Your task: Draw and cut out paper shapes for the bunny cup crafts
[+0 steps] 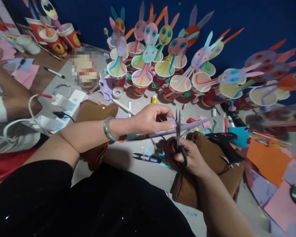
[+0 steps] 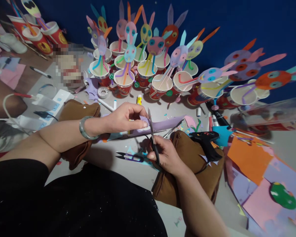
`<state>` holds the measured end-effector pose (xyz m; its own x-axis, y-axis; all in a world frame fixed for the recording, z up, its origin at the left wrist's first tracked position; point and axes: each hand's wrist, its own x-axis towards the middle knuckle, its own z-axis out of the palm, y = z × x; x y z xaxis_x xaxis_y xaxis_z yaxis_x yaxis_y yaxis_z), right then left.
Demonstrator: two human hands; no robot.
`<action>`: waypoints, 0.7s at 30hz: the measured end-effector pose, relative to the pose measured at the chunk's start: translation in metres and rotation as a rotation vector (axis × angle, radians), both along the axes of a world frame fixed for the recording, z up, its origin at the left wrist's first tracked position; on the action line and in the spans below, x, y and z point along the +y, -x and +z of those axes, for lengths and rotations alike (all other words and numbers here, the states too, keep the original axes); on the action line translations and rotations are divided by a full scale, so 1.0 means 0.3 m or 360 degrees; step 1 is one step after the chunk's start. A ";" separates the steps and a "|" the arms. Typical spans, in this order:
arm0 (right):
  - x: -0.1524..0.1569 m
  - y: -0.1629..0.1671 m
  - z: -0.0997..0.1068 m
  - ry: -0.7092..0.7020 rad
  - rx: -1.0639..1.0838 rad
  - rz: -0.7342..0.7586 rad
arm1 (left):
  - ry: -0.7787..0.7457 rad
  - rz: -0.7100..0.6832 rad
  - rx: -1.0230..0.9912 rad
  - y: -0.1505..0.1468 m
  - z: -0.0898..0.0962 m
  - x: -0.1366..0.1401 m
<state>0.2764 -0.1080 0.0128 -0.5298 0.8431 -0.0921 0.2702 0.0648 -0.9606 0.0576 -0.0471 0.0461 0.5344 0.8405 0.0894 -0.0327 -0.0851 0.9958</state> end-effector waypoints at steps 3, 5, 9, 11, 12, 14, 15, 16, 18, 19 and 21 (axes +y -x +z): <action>0.000 0.001 0.001 0.0009 0.0017 -0.0004 | -0.0003 0.0003 -0.0009 0.000 0.000 -0.002; 0.000 0.001 0.003 0.0011 0.0024 -0.0004 | -0.0011 -0.0001 -0.0009 0.001 0.002 -0.002; 0.000 0.003 0.008 0.0025 0.0008 -0.0002 | 0.0032 -0.0013 -0.0018 0.003 0.004 -0.004; -0.001 0.003 0.010 0.0031 0.0004 -0.0004 | 0.0053 -0.0017 -0.0041 0.002 0.004 -0.004; -0.001 0.003 0.011 0.0034 0.0005 -0.0008 | 0.0055 -0.0018 -0.0054 0.002 0.003 -0.004; -0.002 0.002 0.010 0.0037 0.0015 -0.0011 | 0.0042 -0.0015 -0.0072 0.001 0.003 -0.004; -0.003 0.001 0.008 0.0040 0.0022 -0.0009 | 0.0030 -0.0012 -0.0073 0.001 0.002 -0.003; -0.003 0.000 0.007 0.0042 0.0031 -0.0008 | 0.0019 -0.0006 -0.0070 0.000 0.002 -0.003; -0.002 0.000 0.005 0.0048 0.0042 -0.0006 | -0.0002 0.0010 -0.0053 0.000 0.002 -0.002; -0.002 0.000 0.004 0.0047 0.0042 -0.0008 | -0.0010 0.0019 -0.0042 0.001 0.002 -0.001; -0.002 0.001 0.004 0.0039 0.0033 -0.0016 | -0.0015 0.0029 -0.0031 0.001 0.001 -0.001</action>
